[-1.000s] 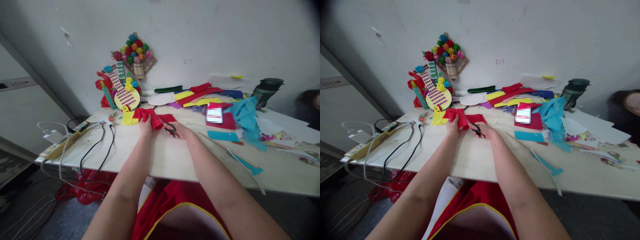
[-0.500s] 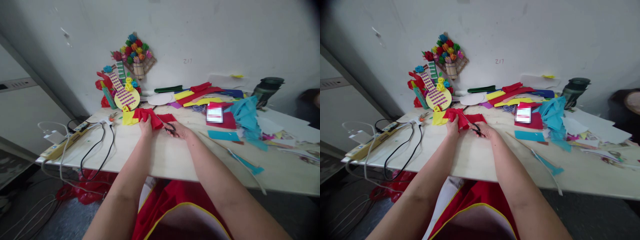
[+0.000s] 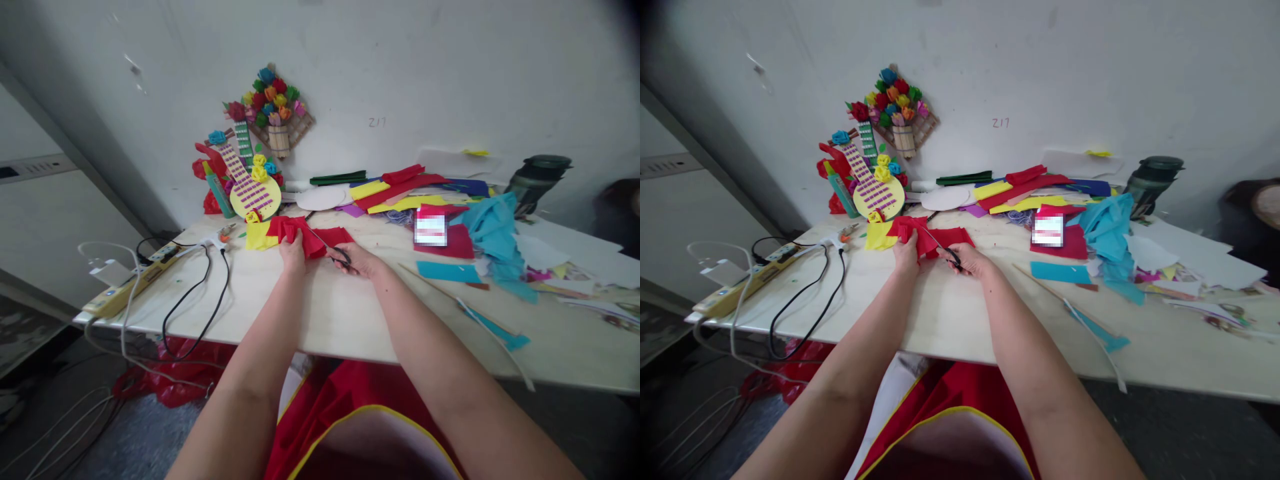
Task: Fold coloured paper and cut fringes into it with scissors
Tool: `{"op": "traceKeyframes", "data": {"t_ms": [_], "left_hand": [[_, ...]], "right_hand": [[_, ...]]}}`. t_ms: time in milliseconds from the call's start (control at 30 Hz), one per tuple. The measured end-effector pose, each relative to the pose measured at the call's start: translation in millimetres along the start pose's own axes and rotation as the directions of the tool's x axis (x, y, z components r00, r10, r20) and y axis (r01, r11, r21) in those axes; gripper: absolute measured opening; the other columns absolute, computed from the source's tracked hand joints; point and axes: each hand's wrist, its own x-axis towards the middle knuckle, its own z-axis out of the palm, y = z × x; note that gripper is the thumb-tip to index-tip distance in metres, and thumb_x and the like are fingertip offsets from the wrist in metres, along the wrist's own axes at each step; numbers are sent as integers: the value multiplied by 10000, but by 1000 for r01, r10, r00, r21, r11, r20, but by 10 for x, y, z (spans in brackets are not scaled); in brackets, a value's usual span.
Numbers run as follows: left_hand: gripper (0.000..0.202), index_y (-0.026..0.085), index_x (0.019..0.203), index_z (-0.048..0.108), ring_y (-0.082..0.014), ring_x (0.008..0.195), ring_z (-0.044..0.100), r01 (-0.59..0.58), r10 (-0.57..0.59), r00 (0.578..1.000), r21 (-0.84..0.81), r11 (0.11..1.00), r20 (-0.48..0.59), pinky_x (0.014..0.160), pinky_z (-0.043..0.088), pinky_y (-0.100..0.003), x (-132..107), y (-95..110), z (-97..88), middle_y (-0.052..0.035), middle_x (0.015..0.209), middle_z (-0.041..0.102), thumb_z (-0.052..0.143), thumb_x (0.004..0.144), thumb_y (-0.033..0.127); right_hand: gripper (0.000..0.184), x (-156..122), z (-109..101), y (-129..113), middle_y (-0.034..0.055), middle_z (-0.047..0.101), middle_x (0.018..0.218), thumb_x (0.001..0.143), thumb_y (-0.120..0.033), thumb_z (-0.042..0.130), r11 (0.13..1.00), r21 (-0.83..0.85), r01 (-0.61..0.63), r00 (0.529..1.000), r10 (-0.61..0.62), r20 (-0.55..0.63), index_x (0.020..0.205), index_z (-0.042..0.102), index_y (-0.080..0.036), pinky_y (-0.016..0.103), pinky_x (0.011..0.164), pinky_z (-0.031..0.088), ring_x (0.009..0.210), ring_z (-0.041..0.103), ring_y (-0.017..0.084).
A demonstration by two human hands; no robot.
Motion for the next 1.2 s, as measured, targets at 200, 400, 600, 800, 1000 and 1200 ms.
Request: {"op": "traceKeyframes", "data": {"t_ms": [200,400,600,800,1000,1200], "left_hand": [[243,160,874,597,-197,733,645,1,-1,1000,1,1000,3,685,527,-341,-21,20,10,-79,834,653,649,705,327],[241,160,864,595,-199,719,645,6,-5,998,-20,1000,64,680,532,-350,-101,75,19,-70,806,659,654,707,331],[256,151,864,598,-189,698,648,32,-29,995,-34,999,91,681,532,-345,-119,75,31,-79,811,663,665,699,334],[269,162,881,605,-206,740,657,40,-38,995,-24,999,95,696,534,-356,-66,12,20,-90,855,670,671,695,346],[289,153,880,603,-204,704,655,52,-49,994,-21,998,95,661,538,-353,-62,14,11,-87,823,668,675,684,352],[253,145,853,603,-189,665,645,63,-61,996,-26,998,67,655,534,-335,-101,70,28,-73,778,663,672,682,318]], "right_hand": [[306,-14,12,-33,-48,503,490,818,-446,553,1000,17,-4,1000,4,16,809,567,-141,149,236,193,322,428,41],[400,-48,1,-86,-23,530,506,774,-534,575,998,59,-23,999,20,45,832,570,-138,157,243,206,343,463,59],[443,-56,11,-83,-19,529,512,733,-584,592,998,65,-13,1000,12,13,765,538,-145,155,245,195,346,461,58],[443,-73,28,-102,-23,523,509,722,-587,602,998,60,4,1000,-4,8,713,500,-157,157,243,192,343,451,52],[407,-73,38,-103,-37,514,508,756,-547,591,998,60,-12,1000,13,-14,766,533,-145,146,243,186,329,428,38],[403,-42,40,-74,-45,505,499,750,-550,594,999,49,-5,1000,7,-26,739,512,-156,143,239,185,317,415,37]]}}
